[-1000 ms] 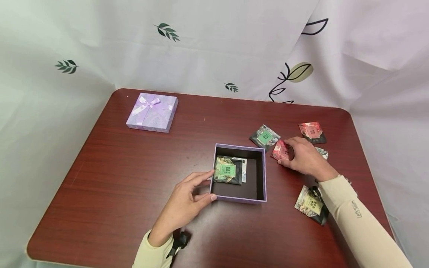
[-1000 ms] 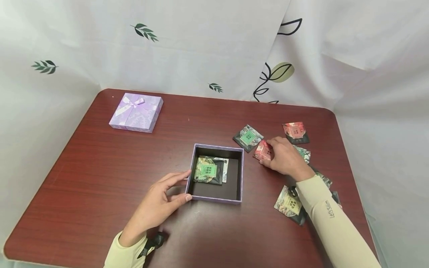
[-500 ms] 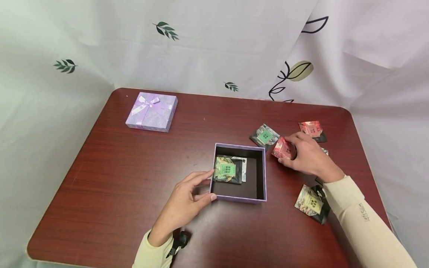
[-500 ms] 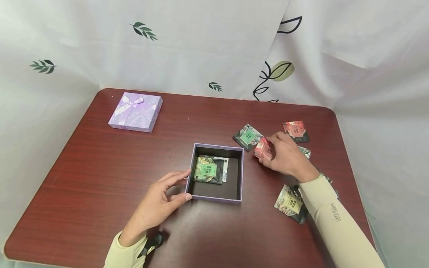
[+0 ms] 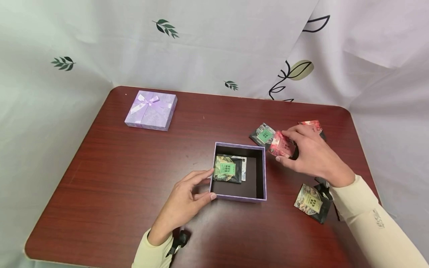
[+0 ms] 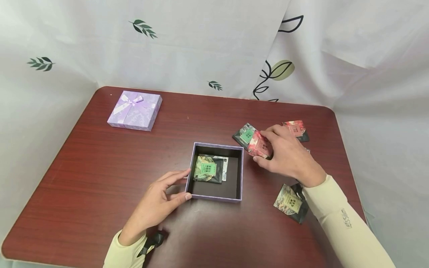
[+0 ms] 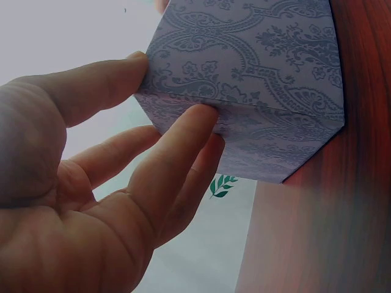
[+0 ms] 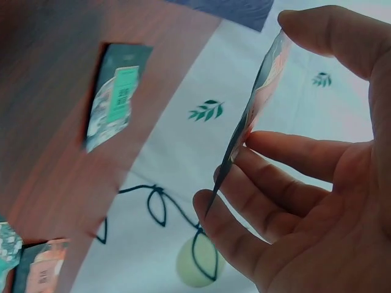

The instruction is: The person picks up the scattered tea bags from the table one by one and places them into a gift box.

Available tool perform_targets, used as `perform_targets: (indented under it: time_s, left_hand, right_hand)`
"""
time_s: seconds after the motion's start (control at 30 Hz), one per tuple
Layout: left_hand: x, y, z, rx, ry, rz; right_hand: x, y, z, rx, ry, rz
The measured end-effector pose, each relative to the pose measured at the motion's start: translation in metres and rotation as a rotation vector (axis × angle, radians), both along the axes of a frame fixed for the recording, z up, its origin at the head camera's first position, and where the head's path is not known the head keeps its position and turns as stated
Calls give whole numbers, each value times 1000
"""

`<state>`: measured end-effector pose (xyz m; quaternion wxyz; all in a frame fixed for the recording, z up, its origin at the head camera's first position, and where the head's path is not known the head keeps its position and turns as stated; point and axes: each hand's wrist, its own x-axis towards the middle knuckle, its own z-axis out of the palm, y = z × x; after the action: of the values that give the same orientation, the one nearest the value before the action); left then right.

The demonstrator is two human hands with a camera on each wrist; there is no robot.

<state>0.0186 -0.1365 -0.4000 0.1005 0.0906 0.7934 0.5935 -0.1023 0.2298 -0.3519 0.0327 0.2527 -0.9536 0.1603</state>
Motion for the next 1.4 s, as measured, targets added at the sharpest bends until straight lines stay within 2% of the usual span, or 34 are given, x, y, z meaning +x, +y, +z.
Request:
perform_targets:
  time_s: [0.6, 0.93, 1.4]
  left_hand:
    - [0, 1, 1, 22, -9, -2]
    - [-1, 0, 0, 15, 10, -4]
    - [-1, 0, 1, 7, -5, -12]
  right_hand:
    - [18, -47, 10, 30, -30, 131]
    - [20, -71, 7, 41, 41, 265]
    - [22, -113, 2, 89, 58, 372]
